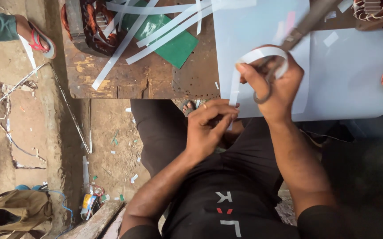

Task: Cutting thin strips of white insulation material from a larger sheet using scissors.

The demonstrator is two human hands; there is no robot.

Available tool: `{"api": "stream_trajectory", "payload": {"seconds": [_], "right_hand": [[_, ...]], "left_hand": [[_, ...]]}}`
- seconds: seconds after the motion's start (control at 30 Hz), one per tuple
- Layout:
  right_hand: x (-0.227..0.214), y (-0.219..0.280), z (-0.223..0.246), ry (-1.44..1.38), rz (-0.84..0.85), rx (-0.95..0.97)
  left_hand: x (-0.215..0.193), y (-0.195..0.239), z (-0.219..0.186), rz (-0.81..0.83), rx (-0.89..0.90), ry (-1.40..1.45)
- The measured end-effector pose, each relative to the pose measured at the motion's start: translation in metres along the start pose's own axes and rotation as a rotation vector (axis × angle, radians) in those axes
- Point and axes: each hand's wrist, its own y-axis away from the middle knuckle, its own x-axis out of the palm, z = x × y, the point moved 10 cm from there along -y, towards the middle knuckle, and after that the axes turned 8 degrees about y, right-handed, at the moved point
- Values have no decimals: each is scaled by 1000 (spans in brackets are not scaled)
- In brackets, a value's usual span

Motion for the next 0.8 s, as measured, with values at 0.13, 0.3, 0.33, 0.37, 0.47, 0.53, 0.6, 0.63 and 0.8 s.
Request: {"api": "stream_trajectory", "payload": {"seconds": [0.13, 0.3, 0.33, 0.37, 0.47, 0.53, 0.6, 0.63, 0.8], "right_hand": [[2, -3, 12, -43, -26, 40], [-24, 49, -3, 88, -65, -45], [-26, 68, -3, 88, -65, -41], [-19, 85, -22, -65, 21, 160], [-1, 144, -61, -164, 164, 506], [6, 180, -80, -109, 225, 662], [15, 198, -83, -9, 329, 640], [13, 202, -87, -9, 325, 641], [19, 195, -70, 51, 402, 448]], "left_hand": [[-2, -9, 19, -32, -35, -17], [-13, -15, 29, -87, -96, 23], [-13, -15, 27, -87, -100, 23], [-11, -18, 23, -67, -91, -10], [-8, -27, 15, -36, -94, -51], [-8, -27, 14, -32, -113, -61], [-5, -30, 11, -4, -103, -76], [-6, -31, 11, 0, -104, -75], [-1, -32, 8, 64, -122, -69]]}}
